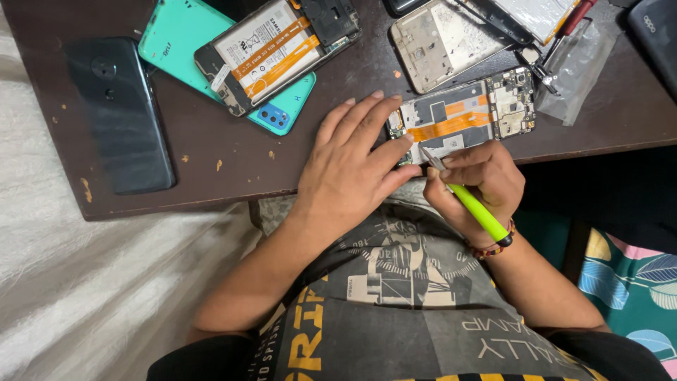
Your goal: The person repairs a disassembled smartphone lying on a wooden table, holding the phone frame steady with one hand while prying and working on the internal components with a green pry tool in the other hand. Other disassembled phones, batteries, and tools are scattered on the table around the work area.
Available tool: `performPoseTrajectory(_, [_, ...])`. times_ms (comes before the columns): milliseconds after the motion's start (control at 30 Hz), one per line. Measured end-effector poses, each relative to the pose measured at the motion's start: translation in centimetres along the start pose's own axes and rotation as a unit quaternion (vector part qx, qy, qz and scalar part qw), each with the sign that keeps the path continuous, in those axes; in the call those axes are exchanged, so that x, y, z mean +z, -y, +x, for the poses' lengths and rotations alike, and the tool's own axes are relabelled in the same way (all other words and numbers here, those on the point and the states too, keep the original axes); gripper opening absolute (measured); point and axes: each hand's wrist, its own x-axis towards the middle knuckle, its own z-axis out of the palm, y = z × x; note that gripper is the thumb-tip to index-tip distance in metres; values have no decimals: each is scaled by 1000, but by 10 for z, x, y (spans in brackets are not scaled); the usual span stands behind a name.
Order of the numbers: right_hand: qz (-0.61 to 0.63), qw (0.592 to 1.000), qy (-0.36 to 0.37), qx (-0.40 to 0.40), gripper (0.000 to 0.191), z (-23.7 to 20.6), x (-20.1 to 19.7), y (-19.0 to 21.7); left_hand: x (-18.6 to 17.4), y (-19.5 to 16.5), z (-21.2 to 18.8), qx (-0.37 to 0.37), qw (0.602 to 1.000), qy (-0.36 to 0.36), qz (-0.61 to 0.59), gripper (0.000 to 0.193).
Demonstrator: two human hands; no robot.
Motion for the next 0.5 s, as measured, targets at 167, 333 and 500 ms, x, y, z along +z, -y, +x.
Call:
performPoseTrajectory(167, [4, 1000, -11, 6, 30, -4, 3, 2, -1, -1, -1, -2, 1000, -3, 3, 35])
performPoseTrajectory(333, [-13, 1000, -21, 5, 31, -6, 4, 2, 1, -2, -2, -4, 1000, -7, 3, 36])
performPoseTrajectory(500, [-12, 1000, -13, -10, 30, -2, 0, 3, 3, -2, -4, -4, 1000, -6, 9, 36])
